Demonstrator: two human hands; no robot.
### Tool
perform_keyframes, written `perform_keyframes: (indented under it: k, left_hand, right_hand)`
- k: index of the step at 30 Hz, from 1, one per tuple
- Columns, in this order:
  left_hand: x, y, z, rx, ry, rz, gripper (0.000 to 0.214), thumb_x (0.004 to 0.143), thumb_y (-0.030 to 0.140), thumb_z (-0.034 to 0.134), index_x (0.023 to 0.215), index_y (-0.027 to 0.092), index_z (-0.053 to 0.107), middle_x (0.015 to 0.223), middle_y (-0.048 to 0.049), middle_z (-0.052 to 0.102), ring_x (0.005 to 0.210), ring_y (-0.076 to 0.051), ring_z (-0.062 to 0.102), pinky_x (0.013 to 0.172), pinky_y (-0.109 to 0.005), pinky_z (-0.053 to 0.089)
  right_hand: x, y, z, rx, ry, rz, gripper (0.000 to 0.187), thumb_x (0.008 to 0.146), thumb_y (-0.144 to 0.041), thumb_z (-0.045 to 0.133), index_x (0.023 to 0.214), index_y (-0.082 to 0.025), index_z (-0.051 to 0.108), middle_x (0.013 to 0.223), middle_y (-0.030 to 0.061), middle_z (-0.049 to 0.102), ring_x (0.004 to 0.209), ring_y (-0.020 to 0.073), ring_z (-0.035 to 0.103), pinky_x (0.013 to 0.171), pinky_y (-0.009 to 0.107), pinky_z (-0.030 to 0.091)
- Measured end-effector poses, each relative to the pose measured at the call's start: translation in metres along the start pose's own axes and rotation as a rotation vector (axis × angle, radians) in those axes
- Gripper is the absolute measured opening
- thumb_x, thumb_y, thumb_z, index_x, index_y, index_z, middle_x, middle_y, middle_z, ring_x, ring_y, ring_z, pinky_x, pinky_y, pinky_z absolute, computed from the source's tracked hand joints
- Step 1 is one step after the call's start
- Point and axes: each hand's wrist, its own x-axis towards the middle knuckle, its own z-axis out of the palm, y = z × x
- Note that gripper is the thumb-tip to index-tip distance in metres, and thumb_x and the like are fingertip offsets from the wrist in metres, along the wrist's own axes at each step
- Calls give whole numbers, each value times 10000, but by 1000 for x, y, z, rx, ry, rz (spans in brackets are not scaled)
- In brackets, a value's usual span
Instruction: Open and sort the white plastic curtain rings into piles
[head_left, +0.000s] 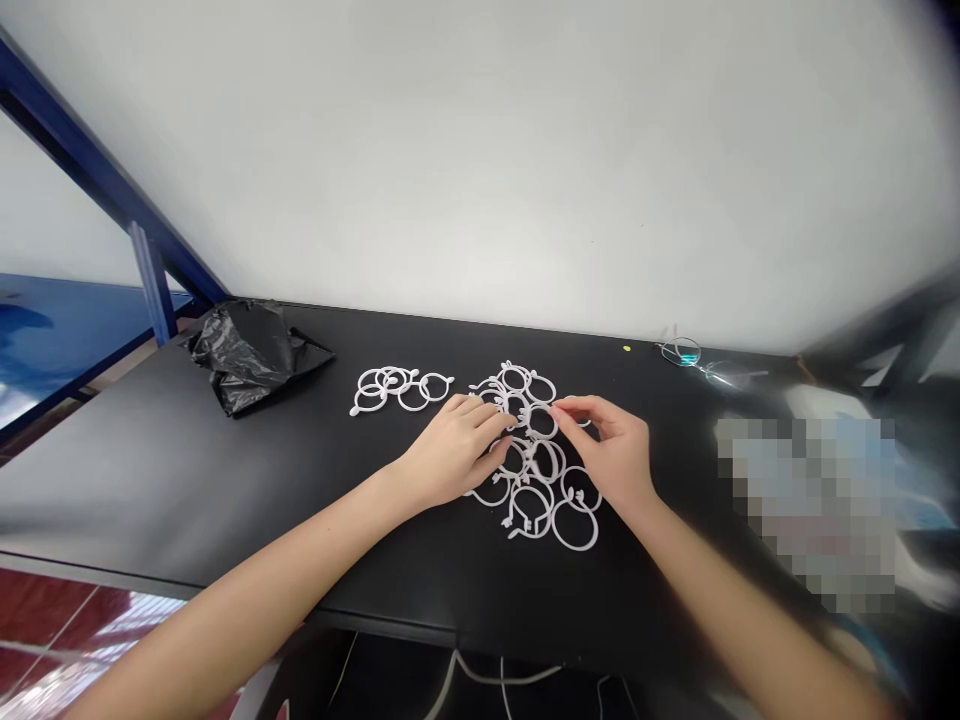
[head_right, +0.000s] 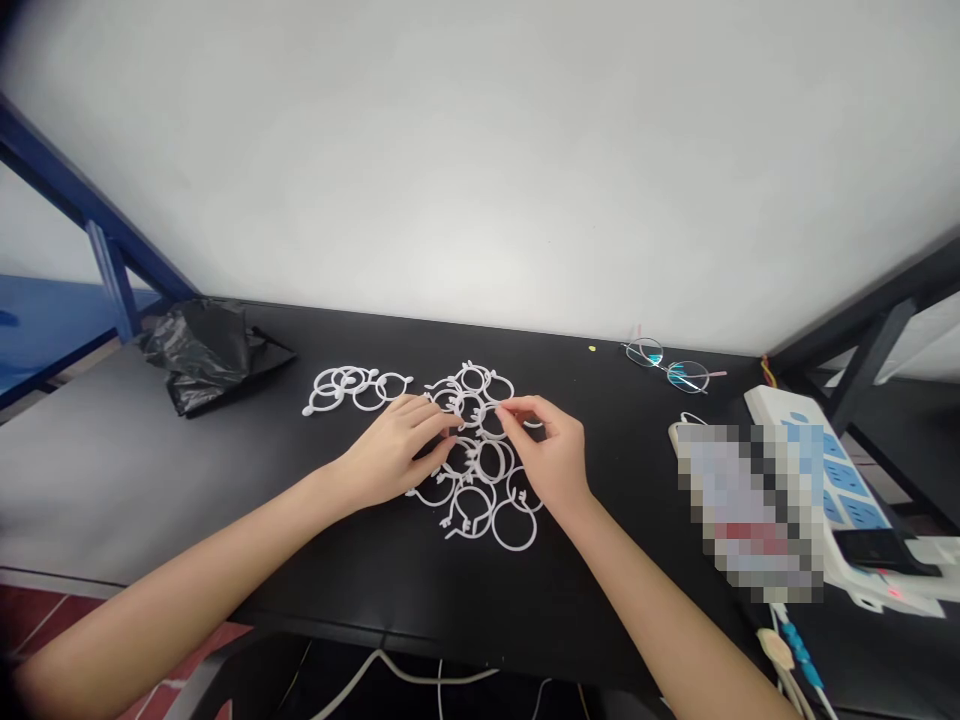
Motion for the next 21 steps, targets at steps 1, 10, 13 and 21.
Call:
perform_keyframes:
  k: [1, 10, 13, 21]
  left_hand:
    - [0, 0, 1, 3, -18, 13, 185, 974, 223, 448, 1041, 150, 604, 882, -56, 653, 842, -192, 588, 815, -347, 437]
    - [1, -6, -3, 9, -60, 6, 224, 985, 181, 395, 975, 158, 617, 834, -42, 651, 803, -173, 597, 827, -348, 428]
    - [1, -7, -5, 25, -11, -56, 212, 977, 191, 409, 965, 163, 619, 901, -66, 651, 856, -197, 587, 814, -361, 453]
    - [-3, -8, 1, -6, -71, -162, 367, 991, 244, 418, 1345, 148, 414, 1340, -161, 519, 1245, -281, 504, 1027, -483, 447]
  right_hand:
    - [0, -1, 0, -25, -34, -32, 69, 837, -265, 684, 834, -203, 713, 789, 27, 721, 712, 177, 663, 715, 321, 534]
    - [-3, -2, -6, -157, -425, -323, 263, 770, -331, 774, 993, -223, 685, 933, 50, 713, 862, 222, 669, 816, 394, 550]
    - [-5, 0, -5, -197, -451, -312, 229, 800, -313, 746, 1004, -229, 686, 982, 56, 715, 897, 232, 676, 832, 410, 555]
    - [-4, 1, -2, -158, -303, -336, 75, 877, -199, 640, 929, -221, 689, 876, 37, 725, 820, 206, 683, 774, 372, 564]
